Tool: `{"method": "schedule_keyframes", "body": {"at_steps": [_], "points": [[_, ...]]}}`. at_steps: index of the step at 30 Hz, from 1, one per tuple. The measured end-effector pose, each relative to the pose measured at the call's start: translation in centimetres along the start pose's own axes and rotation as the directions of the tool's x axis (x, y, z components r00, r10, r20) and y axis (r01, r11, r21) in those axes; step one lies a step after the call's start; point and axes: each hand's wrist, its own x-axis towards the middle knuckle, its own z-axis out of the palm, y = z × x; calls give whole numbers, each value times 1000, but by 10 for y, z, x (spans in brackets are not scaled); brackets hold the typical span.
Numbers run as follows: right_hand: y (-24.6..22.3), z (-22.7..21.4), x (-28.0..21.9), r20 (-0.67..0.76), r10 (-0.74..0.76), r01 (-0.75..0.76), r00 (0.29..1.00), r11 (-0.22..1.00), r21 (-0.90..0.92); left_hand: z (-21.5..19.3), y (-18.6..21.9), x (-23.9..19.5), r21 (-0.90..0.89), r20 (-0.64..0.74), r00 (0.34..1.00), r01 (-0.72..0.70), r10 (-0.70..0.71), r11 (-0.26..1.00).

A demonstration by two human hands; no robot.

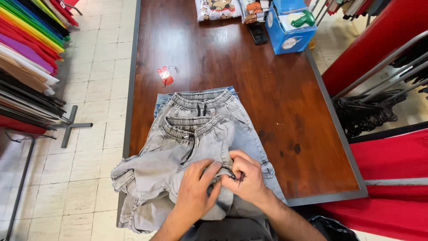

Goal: The person uses scissors to trim loose threads and excess fabric from the waistband and pockets of a pair of light gray shorts laid on a wooden table. The person repeatedly lifts and adjusts the shorts to access different areas while cutting small pieces of thread.

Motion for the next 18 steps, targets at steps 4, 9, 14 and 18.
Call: {"method": "schedule_keyframes", "body": {"at_steps": [4,9,14,18], "points": [[20,12,-11,81,11,-7,997,999,-50,-6,-38,-6,147,-1,999,-41,41,988],[60,32,-30,140,122,-144,983,977,159,-3,-75,1,-240,-97,978,159,-186,958],[94,48,-23,63,219,-221,974,835,504,-9,-63,34,-371,-56,973,187,-223,910],[95,21,-16,17,297,-248,955,763,597,-8,-51,43,-438,57,983,183,-176,880]]}}
